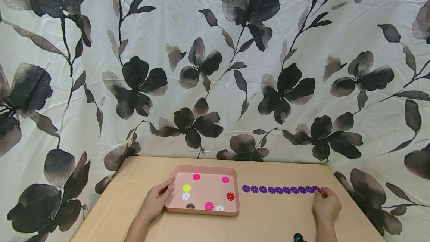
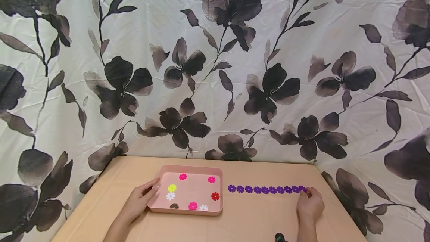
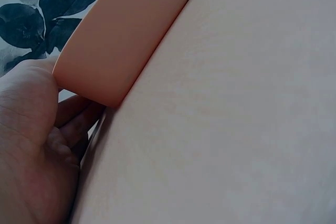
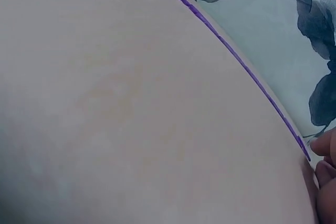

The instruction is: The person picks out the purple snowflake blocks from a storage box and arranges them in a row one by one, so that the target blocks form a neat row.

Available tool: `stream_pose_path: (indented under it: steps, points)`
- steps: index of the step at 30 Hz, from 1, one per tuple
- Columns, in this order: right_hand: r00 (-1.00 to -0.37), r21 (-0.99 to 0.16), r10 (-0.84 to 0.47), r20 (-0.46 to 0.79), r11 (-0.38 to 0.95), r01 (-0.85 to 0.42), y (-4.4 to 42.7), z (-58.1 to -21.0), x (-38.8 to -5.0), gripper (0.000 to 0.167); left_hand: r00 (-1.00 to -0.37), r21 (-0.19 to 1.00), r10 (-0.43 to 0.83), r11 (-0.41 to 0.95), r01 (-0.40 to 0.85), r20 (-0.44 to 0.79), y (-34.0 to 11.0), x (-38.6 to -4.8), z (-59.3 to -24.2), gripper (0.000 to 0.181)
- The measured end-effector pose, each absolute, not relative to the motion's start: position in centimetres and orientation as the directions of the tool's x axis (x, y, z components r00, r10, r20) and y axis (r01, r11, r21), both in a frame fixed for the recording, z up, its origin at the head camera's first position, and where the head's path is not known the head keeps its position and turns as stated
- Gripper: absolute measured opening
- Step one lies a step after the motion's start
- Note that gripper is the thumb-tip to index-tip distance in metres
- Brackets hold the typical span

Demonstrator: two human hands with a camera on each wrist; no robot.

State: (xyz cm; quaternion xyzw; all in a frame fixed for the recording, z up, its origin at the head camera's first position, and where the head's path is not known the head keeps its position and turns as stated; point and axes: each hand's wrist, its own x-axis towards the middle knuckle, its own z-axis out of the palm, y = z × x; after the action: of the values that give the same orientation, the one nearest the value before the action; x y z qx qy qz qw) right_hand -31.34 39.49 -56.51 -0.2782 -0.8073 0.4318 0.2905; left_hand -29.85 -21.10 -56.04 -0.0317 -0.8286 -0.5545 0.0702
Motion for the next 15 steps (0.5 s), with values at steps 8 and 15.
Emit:
stream_pose_path:
  steps: [8,15]
  points:
    - [-0.709,-0.871,0.678,0.193,0.451,0.195,38.7,-55.9,-31.1,0.038,-0.989,0.909,-0.024,0.398,0.127,0.149,-21.2,-29.7,-56.0,0.045]
    - [-0.769,-0.855,0.542,0.339,0.518,-0.013,34.8,-54.3,-31.8,0.036,-0.988,0.911,-0.023,0.39,0.132,0.153,-21.4,-29.7,-55.8,0.044]
